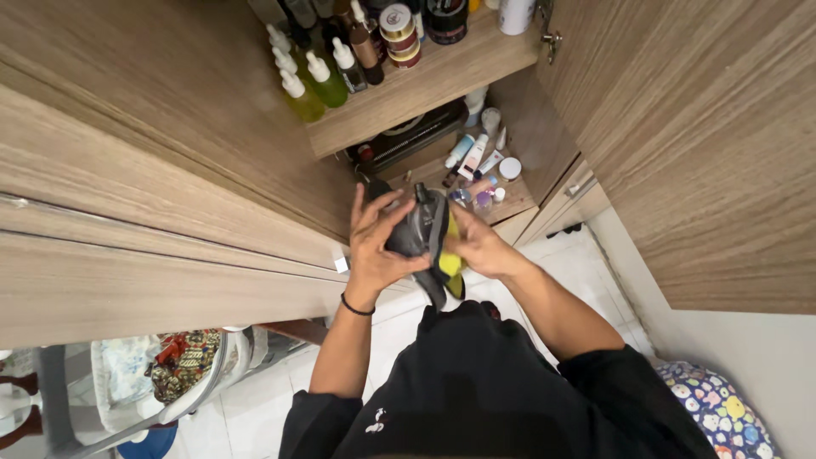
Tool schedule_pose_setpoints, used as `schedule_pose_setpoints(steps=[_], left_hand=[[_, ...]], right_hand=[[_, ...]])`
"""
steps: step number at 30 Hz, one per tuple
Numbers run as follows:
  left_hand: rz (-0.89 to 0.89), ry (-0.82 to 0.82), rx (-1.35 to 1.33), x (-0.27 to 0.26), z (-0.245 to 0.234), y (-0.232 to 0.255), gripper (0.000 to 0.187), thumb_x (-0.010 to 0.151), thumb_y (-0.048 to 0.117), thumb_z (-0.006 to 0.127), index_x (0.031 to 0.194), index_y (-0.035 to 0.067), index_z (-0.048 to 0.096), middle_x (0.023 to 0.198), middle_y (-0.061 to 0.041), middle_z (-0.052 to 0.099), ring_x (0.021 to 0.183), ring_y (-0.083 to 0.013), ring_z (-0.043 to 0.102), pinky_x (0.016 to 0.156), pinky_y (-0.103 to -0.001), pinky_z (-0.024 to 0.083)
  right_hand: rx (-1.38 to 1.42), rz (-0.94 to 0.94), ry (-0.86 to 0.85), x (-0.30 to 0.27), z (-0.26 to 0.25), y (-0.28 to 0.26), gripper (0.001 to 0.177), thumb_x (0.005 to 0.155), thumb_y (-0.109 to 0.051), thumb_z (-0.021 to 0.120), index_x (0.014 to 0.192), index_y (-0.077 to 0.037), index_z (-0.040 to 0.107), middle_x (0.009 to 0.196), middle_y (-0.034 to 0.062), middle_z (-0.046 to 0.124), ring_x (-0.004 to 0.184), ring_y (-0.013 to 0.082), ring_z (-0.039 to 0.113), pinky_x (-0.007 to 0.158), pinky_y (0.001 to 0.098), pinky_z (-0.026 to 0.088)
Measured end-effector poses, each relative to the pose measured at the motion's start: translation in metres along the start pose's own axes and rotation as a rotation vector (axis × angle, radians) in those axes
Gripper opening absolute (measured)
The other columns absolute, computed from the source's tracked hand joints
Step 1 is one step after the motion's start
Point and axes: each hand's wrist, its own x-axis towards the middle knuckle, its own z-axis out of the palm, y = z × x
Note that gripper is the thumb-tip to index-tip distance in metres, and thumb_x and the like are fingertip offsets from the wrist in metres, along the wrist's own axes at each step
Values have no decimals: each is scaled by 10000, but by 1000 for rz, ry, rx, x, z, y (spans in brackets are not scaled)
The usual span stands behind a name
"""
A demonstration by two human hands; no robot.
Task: The person organizes cosmetic items from a wooden cabinet into a small drawstring pouch. They pick up various bottles, tubes, and jars from the shelves, place them into the pouch, and occasionally return items to the cabinet. The person also briefly sits on a nearby bed to handle some items before continuing to pack the pouch.
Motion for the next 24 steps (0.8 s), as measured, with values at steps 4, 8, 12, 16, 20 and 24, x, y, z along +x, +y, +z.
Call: schedule_pose_setpoints(steps=[4,8,12,16,20,24], left_hand=[[27,-23,124,-8,1,-1,720,570,235,893,1240,46,709,1256,-111,714,1274,-289,635,1269,-638,212],[108,-63,264,-13,5,4,758,617,289,909,1287,28,669,1256,-63,734,1337,-304,596,1255,-634,236],[131,-10,224,-12,9,8,760,632,352,917,1276,32,672,1283,-106,724,1341,-348,571,1238,-622,247],[71,71,61,-6,12,6,696,641,322,910,1231,41,670,1232,-129,720,1324,-366,585,1255,-624,237],[62,119,21,-1,4,-1,724,626,294,916,1253,24,676,1175,-117,733,1295,-362,607,1257,-629,228],[99,127,162,0,2,3,626,696,169,896,1276,52,692,1187,-113,716,1286,-291,640,1274,-610,289]], right_hand=[[-413,-187,25,6,27,-42,729,748,20,770,1396,17,437,1274,88,590,1191,167,556,1037,317,439],[-636,-213,259,11,34,-26,486,828,-44,735,1281,9,566,1143,86,679,1054,169,653,941,311,518],[-442,-28,370,19,8,15,329,1124,-226,458,1156,20,674,917,109,694,836,166,640,791,310,540],[-119,58,326,21,-6,27,427,1110,-346,464,1196,33,642,1017,99,699,901,157,644,819,299,531],[-213,-104,-115,12,3,-7,721,920,-257,754,1492,-39,374,1339,47,560,1214,140,547,1055,297,454],[-483,-292,2,12,29,-37,872,783,-147,881,1482,3,382,1361,88,537,1269,190,507,1112,358,415]])
